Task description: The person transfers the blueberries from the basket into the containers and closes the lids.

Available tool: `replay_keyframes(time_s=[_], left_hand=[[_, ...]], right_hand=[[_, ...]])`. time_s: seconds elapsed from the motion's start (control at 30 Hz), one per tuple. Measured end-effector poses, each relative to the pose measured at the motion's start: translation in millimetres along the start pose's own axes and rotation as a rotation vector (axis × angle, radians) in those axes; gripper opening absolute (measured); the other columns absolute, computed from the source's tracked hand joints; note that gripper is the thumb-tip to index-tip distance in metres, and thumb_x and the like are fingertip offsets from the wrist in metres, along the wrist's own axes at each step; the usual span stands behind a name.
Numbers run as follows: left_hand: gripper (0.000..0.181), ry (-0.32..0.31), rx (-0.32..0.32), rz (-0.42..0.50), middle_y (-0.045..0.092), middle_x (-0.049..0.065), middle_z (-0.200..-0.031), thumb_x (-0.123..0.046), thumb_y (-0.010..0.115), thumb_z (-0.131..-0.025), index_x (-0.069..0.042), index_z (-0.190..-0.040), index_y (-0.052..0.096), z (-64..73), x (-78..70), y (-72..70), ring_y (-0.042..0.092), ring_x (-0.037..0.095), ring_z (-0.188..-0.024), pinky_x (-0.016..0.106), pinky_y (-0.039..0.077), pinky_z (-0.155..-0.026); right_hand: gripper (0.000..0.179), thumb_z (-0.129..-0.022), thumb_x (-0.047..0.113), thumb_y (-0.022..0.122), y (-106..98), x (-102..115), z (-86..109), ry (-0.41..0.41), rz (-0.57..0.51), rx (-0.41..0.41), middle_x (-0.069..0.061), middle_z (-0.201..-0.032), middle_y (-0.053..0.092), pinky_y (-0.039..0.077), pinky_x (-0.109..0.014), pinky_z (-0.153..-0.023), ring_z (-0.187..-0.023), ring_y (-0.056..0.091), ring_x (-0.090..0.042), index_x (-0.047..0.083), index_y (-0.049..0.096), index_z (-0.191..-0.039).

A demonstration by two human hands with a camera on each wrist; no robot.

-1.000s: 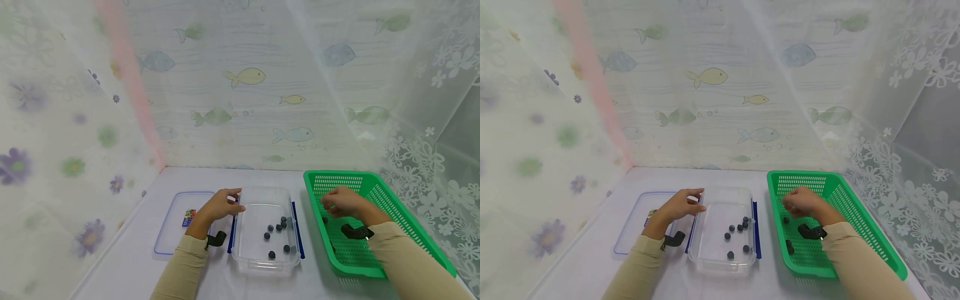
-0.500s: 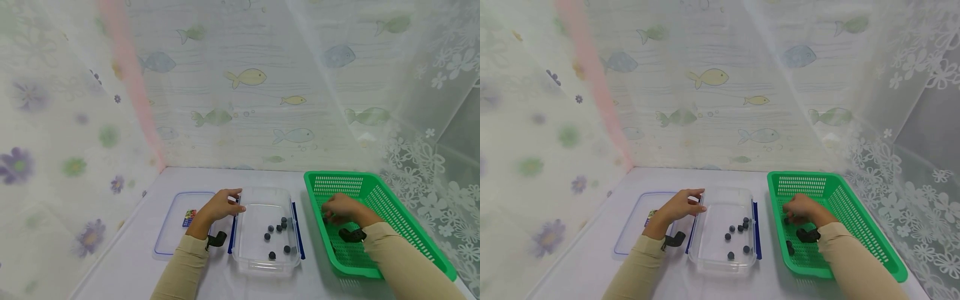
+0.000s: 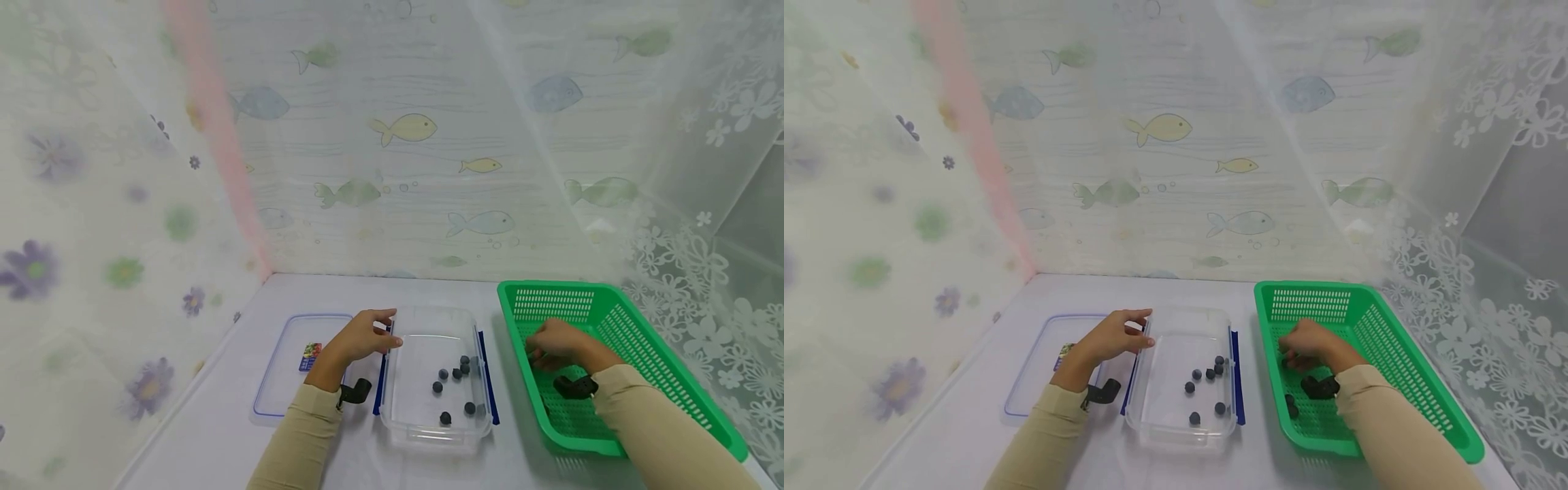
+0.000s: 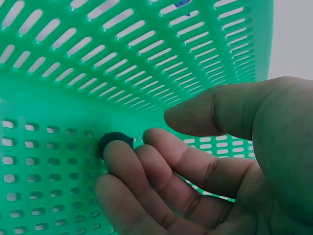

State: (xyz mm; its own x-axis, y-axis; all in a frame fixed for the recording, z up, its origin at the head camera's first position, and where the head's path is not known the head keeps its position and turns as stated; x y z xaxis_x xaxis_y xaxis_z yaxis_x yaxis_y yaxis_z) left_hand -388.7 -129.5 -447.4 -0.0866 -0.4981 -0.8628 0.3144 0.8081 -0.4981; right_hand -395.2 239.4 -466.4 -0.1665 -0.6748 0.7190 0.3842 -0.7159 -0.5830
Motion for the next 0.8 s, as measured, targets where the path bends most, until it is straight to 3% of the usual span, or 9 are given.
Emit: replay_keyframes(time_s=[0.23,0.57,0.73,0.8], left_hand=[[0.079,0.008,0.007,-0.004,0.051,0.016,-0.149,-0.027,0.081,-0.091,-0.013,-0.159,0.043,0.9,-0.6,0.3,0.071,0.020,-0.096,0.042,0.060,-0.092],[0.077,0.002,-0.007,-0.009,0.052,0.016,-0.150,-0.028,0.082,-0.091,-0.015,-0.158,0.045,0.5,-1.5,-1.2,0.071,0.020,-0.096,0.043,0.060,-0.093],[0.078,-0.005,-0.005,-0.010,0.052,0.016,-0.149,-0.026,0.082,-0.091,-0.013,-0.158,0.045,0.4,-0.9,-0.2,0.071,0.020,-0.095,0.042,0.061,-0.091],[0.078,-0.004,-0.005,-0.011,0.052,0.017,-0.149,-0.026,0.082,-0.091,-0.013,-0.158,0.045,0.6,-1.1,-0.3,0.071,0.020,-0.095,0.042,0.061,-0.091]], right_hand=[[0.020,-0.096,0.011,0.061,-0.2,-1.4,0.4,0.011,0.022,-0.006,-0.013,-0.078,0.066,0.061,-0.040,-0.065,-0.067,0.068,-0.023,-0.004,0.067,-0.085],[0.023,-0.096,0.012,0.063,-3.8,1.8,3.4,0.003,0.055,-0.029,-0.014,-0.078,0.069,0.062,-0.040,-0.065,-0.067,0.069,-0.023,-0.008,0.073,-0.092],[0.022,-0.095,0.011,0.063,-4.3,1.6,1.8,0.002,0.035,-0.029,-0.013,-0.075,0.069,0.061,-0.039,-0.065,-0.065,0.067,-0.022,-0.006,0.072,-0.086],[0.022,-0.094,0.011,0.064,-4.5,1.9,0.7,-0.003,0.022,-0.033,-0.012,-0.073,0.069,0.061,-0.038,-0.064,-0.063,0.066,-0.021,-0.002,0.069,-0.077]])
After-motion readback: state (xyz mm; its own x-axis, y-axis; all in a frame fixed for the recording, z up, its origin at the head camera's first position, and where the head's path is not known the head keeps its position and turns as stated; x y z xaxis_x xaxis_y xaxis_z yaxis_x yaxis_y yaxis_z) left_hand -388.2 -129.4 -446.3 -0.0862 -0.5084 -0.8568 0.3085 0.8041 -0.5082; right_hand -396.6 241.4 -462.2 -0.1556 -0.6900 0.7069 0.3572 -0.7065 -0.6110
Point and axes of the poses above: each hand's wrist, its own z-axis away from the middle knuckle, its own y-axis out of the palm, x = y × z, the point moved 10 cm from there along -z, towards the middle knuckle
